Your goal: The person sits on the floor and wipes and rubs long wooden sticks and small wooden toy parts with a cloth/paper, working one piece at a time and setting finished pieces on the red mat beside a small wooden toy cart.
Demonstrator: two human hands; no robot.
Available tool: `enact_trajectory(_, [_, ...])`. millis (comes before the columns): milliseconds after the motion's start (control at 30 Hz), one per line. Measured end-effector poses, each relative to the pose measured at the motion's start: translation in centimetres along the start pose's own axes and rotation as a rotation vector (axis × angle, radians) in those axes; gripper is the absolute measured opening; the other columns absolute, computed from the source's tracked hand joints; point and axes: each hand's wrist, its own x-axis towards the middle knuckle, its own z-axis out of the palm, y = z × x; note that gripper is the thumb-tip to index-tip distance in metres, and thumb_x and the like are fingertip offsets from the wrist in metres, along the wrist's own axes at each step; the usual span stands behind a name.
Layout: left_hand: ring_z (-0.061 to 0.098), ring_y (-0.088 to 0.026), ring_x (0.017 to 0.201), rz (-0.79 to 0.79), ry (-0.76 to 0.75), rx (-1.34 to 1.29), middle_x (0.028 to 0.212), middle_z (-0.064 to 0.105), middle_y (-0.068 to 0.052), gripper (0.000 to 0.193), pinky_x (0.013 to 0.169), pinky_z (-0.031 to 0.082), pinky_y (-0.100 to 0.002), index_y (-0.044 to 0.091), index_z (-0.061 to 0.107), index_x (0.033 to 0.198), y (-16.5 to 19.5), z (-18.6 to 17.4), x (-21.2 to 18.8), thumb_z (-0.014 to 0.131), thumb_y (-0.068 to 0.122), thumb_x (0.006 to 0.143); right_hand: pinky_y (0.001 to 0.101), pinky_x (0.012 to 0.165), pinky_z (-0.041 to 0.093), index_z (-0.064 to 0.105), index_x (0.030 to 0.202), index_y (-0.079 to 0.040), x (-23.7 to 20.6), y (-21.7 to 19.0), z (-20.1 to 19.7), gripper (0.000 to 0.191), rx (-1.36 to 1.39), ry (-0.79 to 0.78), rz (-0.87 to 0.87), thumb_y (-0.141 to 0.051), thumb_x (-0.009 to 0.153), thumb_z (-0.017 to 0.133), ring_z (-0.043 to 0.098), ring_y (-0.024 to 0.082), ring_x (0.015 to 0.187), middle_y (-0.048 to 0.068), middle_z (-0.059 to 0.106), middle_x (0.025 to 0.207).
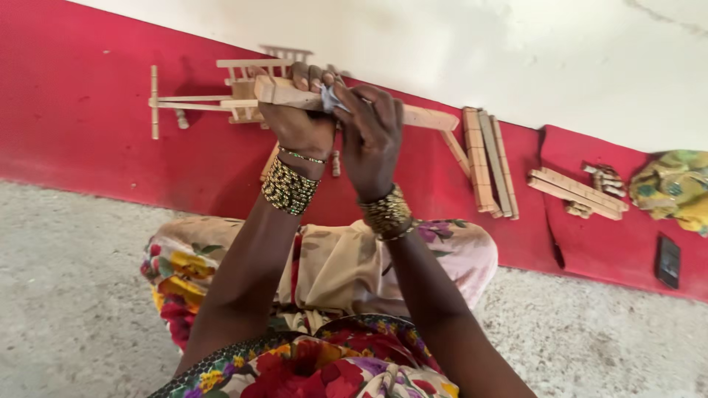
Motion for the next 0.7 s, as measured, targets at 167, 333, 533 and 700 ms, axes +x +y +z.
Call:
enact_trajectory(167, [0.045,-0.016,0.051,-0.078,-0.137,-0.02,0.056,0.044,-0.001,0.071,0.06,0.048,-0.033,0.014,0.047,0.063,4.6,0.5,1.0,0.039,0.077,0.095,0.036,0.094,0.057,0.072,0.127,-0.011,0.8,5.2,-2.9,0.026,-0.139,-0.098,-0.083,-0.006,0.102,0.067,0.067,0.022,0.11,0.005,0.07,0.123])
enact_trajectory(333, [0.056,-0.02,0.061,-0.052,-0.332,0.156,0.064,0.055,-0.004,0.067,0.063,0.052,-0.037,0.011,0.055,0.072,7.6,0.3,3.8,0.04,0.071,0.096,0.0268,0.063,0.056,0.067,0.131,-0.004,-0.8,11.2,-5.6,0.03,0.049,-0.422,0.206,-0.009,0.103,0.06,0.064,0.014,0.078,0.011,0.069,0.112])
enact_trajectory(533, [0.067,-0.024,0.082,0.066,-0.255,0.487,0.095,0.07,-0.012,0.068,0.076,0.061,-0.039,0.003,0.06,0.115,2.9,1.3,6.3,0.043,0.067,0.101,0.0204,0.056,0.044,0.068,0.123,-0.003,-2.0,10.1,-5.1,0.023,0.557,-0.46,0.588,-0.014,0.105,0.061,0.052,0.005,0.068,0.0,0.059,0.086])
enact_trajectory(700, [0.064,-0.012,0.066,-0.1,-0.157,1.05,0.087,0.069,-0.005,0.07,0.058,0.056,-0.028,0.0,0.062,0.122,-3.6,-3.5,-0.1,0.033,0.061,0.104,0.0186,0.047,0.038,0.07,0.114,-0.004,-2.6,7.7,-3.7,0.021,0.761,-0.432,0.915,-0.02,0.102,0.063,0.048,0.001,0.059,-0.005,0.061,0.078])
